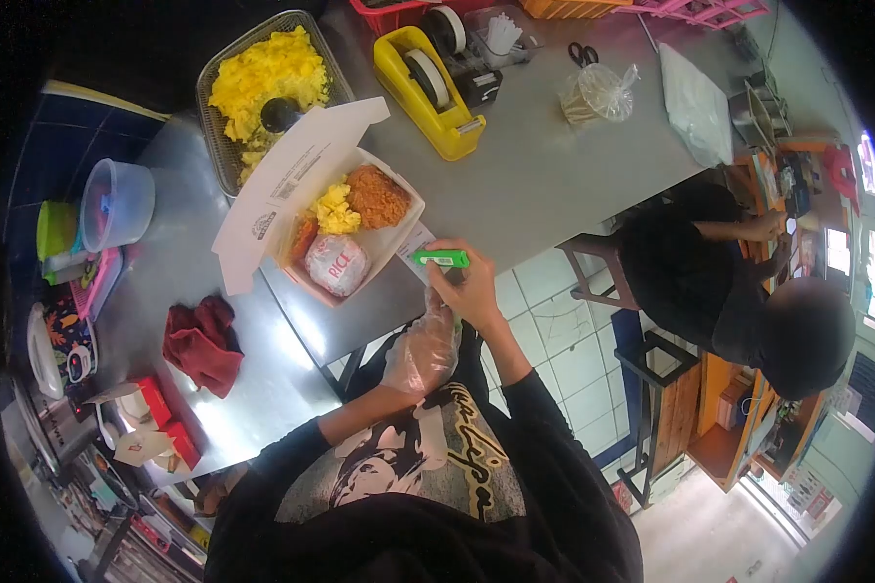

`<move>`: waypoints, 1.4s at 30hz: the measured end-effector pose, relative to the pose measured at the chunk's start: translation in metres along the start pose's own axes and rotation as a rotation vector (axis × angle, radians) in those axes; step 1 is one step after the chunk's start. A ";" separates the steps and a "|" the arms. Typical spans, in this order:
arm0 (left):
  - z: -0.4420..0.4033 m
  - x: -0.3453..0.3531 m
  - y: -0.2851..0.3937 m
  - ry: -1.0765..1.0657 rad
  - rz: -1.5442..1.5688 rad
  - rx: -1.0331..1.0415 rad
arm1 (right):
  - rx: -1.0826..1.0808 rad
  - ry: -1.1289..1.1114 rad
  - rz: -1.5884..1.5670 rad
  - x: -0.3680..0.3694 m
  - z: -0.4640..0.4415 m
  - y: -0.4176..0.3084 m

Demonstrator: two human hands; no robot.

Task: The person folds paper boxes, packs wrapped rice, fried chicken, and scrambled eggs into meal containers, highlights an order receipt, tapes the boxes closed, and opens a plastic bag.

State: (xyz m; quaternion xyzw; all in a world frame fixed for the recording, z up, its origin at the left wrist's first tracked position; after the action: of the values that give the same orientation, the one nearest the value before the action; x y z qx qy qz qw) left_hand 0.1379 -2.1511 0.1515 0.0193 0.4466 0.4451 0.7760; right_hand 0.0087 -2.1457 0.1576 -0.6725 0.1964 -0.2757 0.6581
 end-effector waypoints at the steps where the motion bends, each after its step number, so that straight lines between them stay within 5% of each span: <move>1: -0.001 0.006 -0.002 0.023 -0.032 0.030 | -0.006 -0.007 0.025 0.001 -0.001 -0.003; 5: 0.002 -0.005 0.009 0.173 -0.316 0.228 | -0.013 -0.031 0.169 0.004 -0.003 -0.006; 8: 0.003 -0.020 0.009 0.005 -0.109 0.063 | -0.039 0.067 0.108 -0.002 -0.002 0.007; 10: 0.007 -0.028 0.017 0.198 -0.261 0.234 | 0.023 0.238 -0.190 -0.010 -0.003 0.016; 22: 0.004 -0.034 0.014 -0.030 0.038 0.023 | -0.012 0.213 -0.215 -0.009 -0.007 0.012; 42: 0.007 -0.030 0.016 0.121 -0.084 0.175 | 0.013 0.306 -0.372 -0.017 -0.006 0.020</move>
State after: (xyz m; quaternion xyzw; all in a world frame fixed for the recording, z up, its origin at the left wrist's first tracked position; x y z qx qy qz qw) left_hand 0.1257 -2.1600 0.1822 0.0414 0.5302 0.3719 0.7608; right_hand -0.0063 -2.1405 0.1359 -0.6433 0.1649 -0.4921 0.5629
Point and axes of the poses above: each hand's wrist, its own z-axis away from the middle knuckle, its own x-axis out of the palm, y = z × x, the point moved 5 cm from there along -z, towards the middle knuckle, and after that the axes turned 15 degrees about -z, right-handed, at the moved point
